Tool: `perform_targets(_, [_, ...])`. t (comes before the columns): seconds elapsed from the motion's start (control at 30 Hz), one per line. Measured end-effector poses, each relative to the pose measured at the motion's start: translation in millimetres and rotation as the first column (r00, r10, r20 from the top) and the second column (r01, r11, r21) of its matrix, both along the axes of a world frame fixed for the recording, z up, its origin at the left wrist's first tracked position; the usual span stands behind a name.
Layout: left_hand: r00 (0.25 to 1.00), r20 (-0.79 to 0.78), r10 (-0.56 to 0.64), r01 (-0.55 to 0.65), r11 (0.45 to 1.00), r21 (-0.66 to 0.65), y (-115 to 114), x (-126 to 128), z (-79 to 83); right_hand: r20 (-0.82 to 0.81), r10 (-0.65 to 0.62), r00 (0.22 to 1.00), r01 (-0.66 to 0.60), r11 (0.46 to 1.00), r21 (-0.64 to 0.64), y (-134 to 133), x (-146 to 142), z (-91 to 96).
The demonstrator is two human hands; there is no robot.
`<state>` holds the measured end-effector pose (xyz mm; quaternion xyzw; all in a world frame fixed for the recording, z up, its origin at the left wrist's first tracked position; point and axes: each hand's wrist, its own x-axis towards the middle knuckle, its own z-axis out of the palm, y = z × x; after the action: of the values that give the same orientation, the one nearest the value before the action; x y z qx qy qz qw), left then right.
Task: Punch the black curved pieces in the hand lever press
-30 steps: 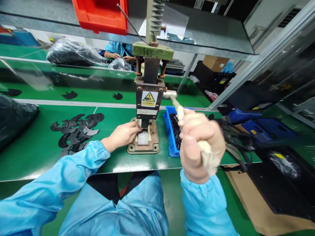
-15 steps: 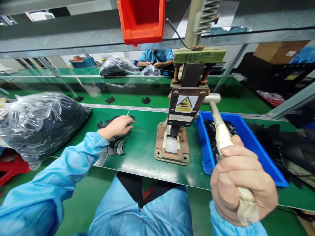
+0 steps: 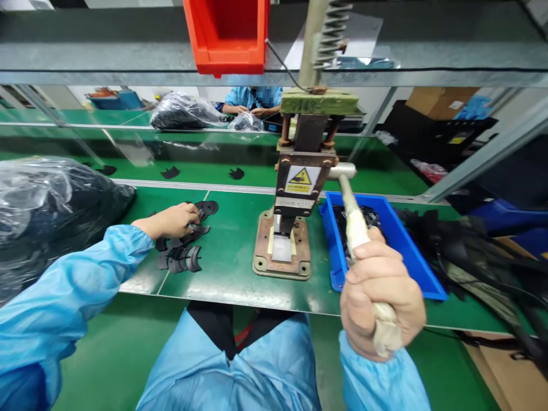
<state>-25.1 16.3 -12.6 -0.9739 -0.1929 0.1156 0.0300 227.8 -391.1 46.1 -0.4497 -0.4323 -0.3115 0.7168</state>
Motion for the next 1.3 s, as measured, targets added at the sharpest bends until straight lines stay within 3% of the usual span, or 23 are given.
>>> perform_targets(0.2, [0.996,-0.09,0.004,-0.001,0.999,0.039,9.0,6.2,-5.2,0.064,0.106,0.992,-0.1,0.99,-0.097,-11.2,-0.5,1.1])
perform_targets(0.4, [0.999,-0.037,-0.013,0.009,0.996,-0.094,4.9,8.1,-1.3,0.038,0.141,0.989,-0.135,0.981,-0.138,-17.7,-1.5,0.9])
perform_targets(0.53, [0.999,0.039,-0.006,0.011,0.991,-0.136,-2.3,10.2,4.9,0.046,0.112,0.993,-0.107,0.989,-0.1,-15.6,2.5,-0.3])
perform_targets(0.9, [0.994,-0.025,-0.105,0.102,0.991,-0.086,-13.3,41.6,12.2,0.031,0.059,0.998,-0.06,0.997,0.048,-2.7,10.0,-5.2])
perform_targets(1.07, [0.973,0.134,-0.186,0.209,0.961,-0.18,-29.2,49.7,8.7,0.054,0.066,0.996,-0.07,0.994,0.084,0.1,13.0,-6.5])
perform_targets(1.3, [0.943,0.264,-0.203,0.235,0.967,-0.098,-65.2,54.6,12.3,0.04,0.087,0.995,-0.089,0.995,0.045,-1.7,6.4,-3.3])
